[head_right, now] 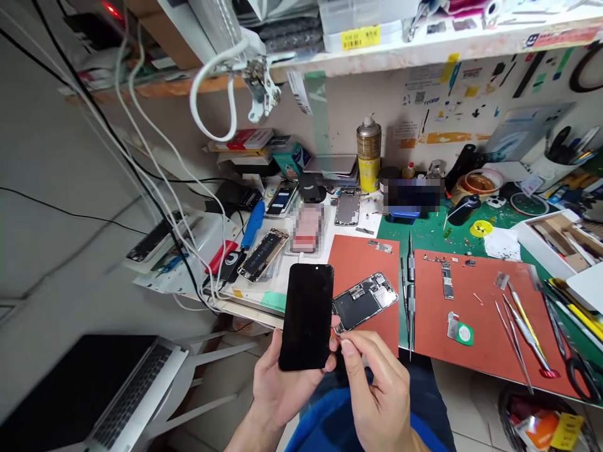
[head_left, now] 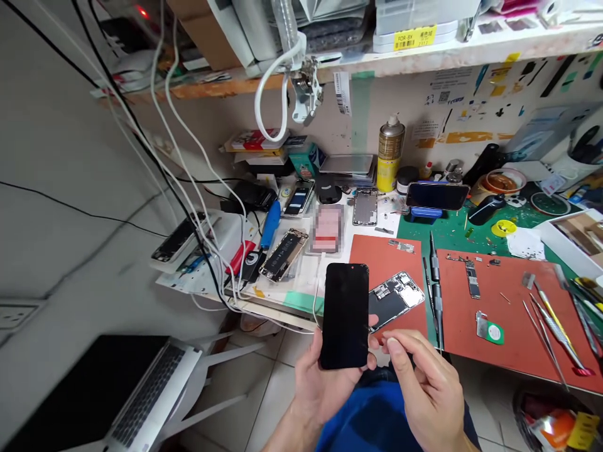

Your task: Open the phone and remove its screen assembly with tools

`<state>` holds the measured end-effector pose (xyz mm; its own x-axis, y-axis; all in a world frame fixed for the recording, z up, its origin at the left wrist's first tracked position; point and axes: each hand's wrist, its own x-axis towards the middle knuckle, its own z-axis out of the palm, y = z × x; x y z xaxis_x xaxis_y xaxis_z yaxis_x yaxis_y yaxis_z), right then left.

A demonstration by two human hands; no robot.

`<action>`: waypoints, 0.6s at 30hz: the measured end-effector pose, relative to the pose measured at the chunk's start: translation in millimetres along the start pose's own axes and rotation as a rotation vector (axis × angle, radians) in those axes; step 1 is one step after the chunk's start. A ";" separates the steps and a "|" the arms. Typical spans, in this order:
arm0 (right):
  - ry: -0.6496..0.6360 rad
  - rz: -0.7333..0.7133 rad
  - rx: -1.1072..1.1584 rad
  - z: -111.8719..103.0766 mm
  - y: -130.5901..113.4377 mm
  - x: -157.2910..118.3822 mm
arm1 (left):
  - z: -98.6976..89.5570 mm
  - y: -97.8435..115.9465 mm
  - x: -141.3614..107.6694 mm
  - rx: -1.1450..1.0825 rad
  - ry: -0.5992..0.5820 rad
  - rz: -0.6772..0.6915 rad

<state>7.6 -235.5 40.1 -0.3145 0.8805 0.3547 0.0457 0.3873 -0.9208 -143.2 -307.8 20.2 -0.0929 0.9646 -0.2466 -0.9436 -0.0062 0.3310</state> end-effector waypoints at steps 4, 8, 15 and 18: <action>-0.035 -0.018 -0.021 1.4 0.5 -2.8 | -2.3 -0.8 -1.3 -0.053 0.005 -0.034; -0.027 -0.026 -0.043 2.3 1.3 -2.4 | -2.0 -0.9 -1.4 -0.071 0.001 -0.028; 0.003 -0.031 -0.055 3.5 3.4 -1.4 | 0.2 -3.0 0.6 -0.072 -0.003 -0.020; 0.001 -0.028 -0.053 2.7 4.8 -2.0 | 0.3 -2.9 1.7 -0.070 -0.014 -0.021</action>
<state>5.9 -236.2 34.5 -0.3153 0.8694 0.3804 0.0873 0.4258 -0.9006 -140.6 -306.0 19.1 -0.0692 0.9682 -0.2403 -0.9652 -0.0041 0.2614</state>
